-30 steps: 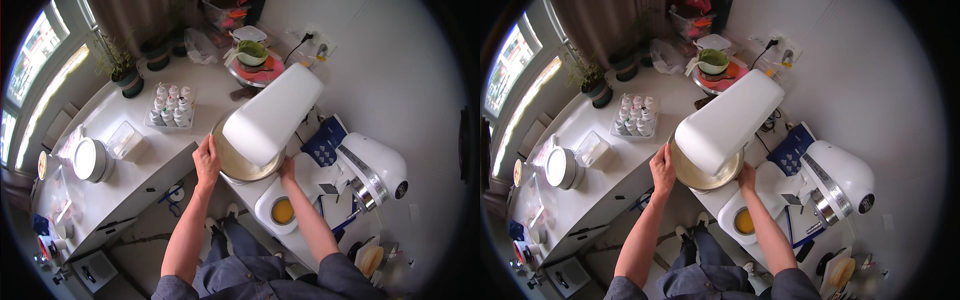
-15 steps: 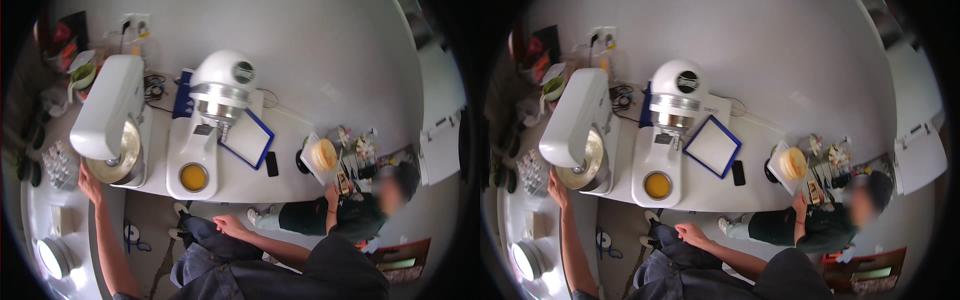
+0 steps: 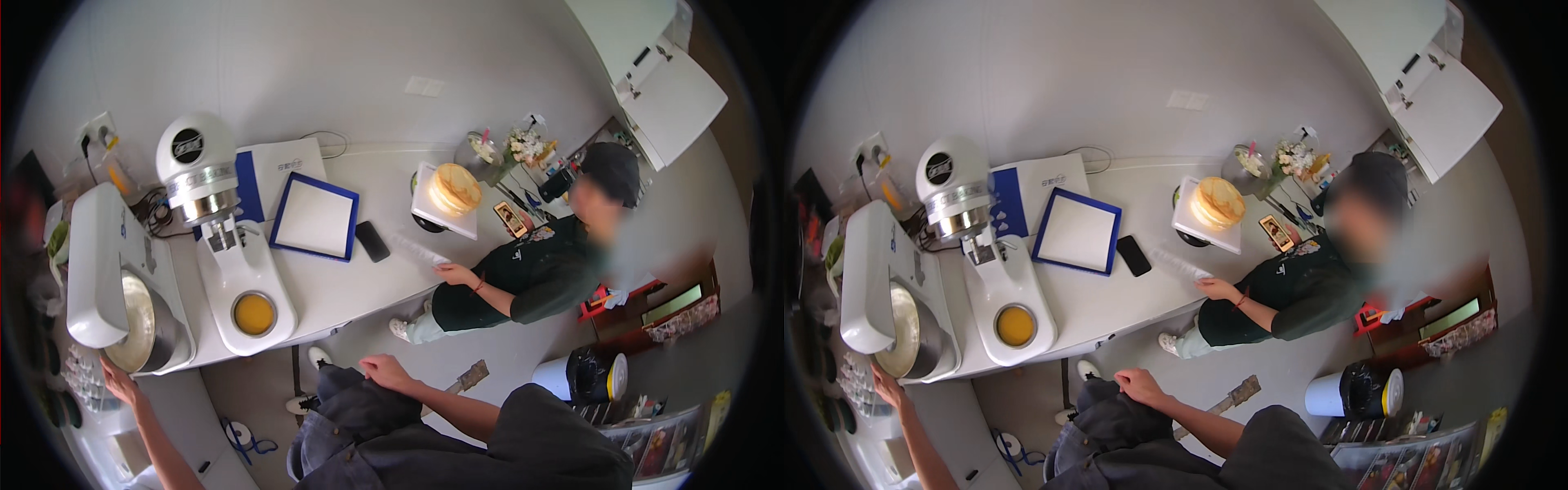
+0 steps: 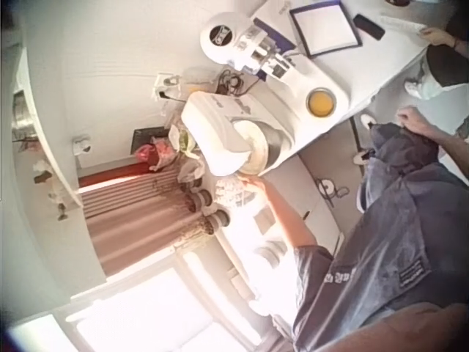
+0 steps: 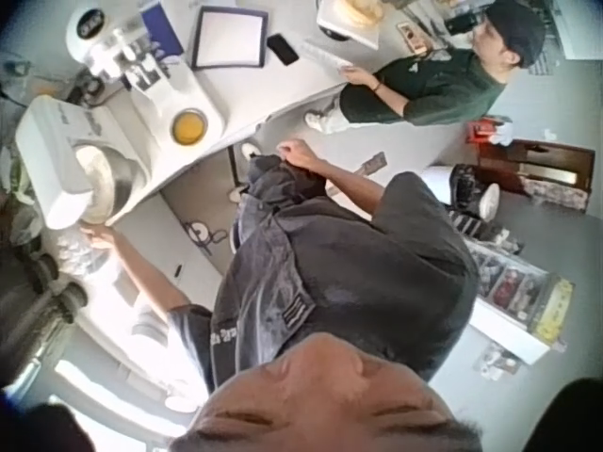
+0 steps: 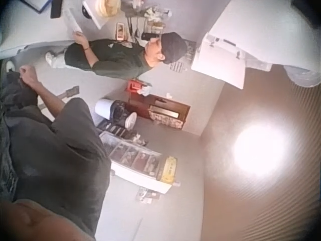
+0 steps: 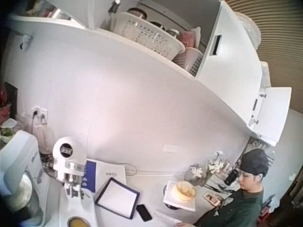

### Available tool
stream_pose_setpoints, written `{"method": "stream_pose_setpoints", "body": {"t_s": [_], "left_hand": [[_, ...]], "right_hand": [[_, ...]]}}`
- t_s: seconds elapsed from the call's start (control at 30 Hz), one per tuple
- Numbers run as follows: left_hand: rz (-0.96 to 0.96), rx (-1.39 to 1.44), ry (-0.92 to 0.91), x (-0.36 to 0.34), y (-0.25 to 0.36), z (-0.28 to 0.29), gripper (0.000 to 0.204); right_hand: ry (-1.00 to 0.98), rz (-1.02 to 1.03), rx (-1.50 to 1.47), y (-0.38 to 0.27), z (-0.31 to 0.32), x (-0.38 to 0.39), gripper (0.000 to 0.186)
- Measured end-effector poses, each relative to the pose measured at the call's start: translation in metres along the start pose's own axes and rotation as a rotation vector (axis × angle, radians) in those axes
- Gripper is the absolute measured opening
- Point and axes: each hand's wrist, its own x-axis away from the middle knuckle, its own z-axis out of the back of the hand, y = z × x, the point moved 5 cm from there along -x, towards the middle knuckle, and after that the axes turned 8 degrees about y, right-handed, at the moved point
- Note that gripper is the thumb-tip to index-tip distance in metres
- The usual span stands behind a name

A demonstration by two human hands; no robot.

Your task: Using a stand mixer to mix ingredients for cake batter and preparing a cake box.

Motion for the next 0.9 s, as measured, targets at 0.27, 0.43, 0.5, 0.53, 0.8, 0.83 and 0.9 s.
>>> {"method": "stream_pose_setpoints", "body": {"t_s": [0.27,0.43,0.5,0.53,0.8,0.83,0.9], "left_hand": [[0.081,0.010,-0.041,0.035,0.011,0.013,0.061],[-0.029,-0.057,0.025,0.114,0.004,0.048,0.065],[0.059,-0.089,0.029,0.155,-0.031,0.067,0.067],[0.093,-0.108,-0.037,0.187,-0.039,0.068,0.066],[-0.172,-1.153,-0.188,0.445,-0.196,0.152,0.042],[-0.164,-1.172,-0.183,0.457,-0.175,0.148,0.042],[-0.085,-1.138,-0.263,0.472,-0.160,0.138,0.041]], "right_hand": [[0.022,0.013,0.009,0.031,0.015,-0.015,0.027],[0.005,-0.007,-0.004,0.053,0.025,-0.037,0.028],[-0.004,-0.012,-0.014,0.062,0.034,-0.055,0.026],[0.019,-0.029,-0.015,0.071,0.040,-0.064,0.024],[0.540,-0.187,0.254,0.169,0.144,-0.205,0.030],[0.564,-0.196,0.275,0.183,0.157,-0.222,0.035],[0.541,-0.245,0.222,0.201,0.177,-0.250,0.043]]}}
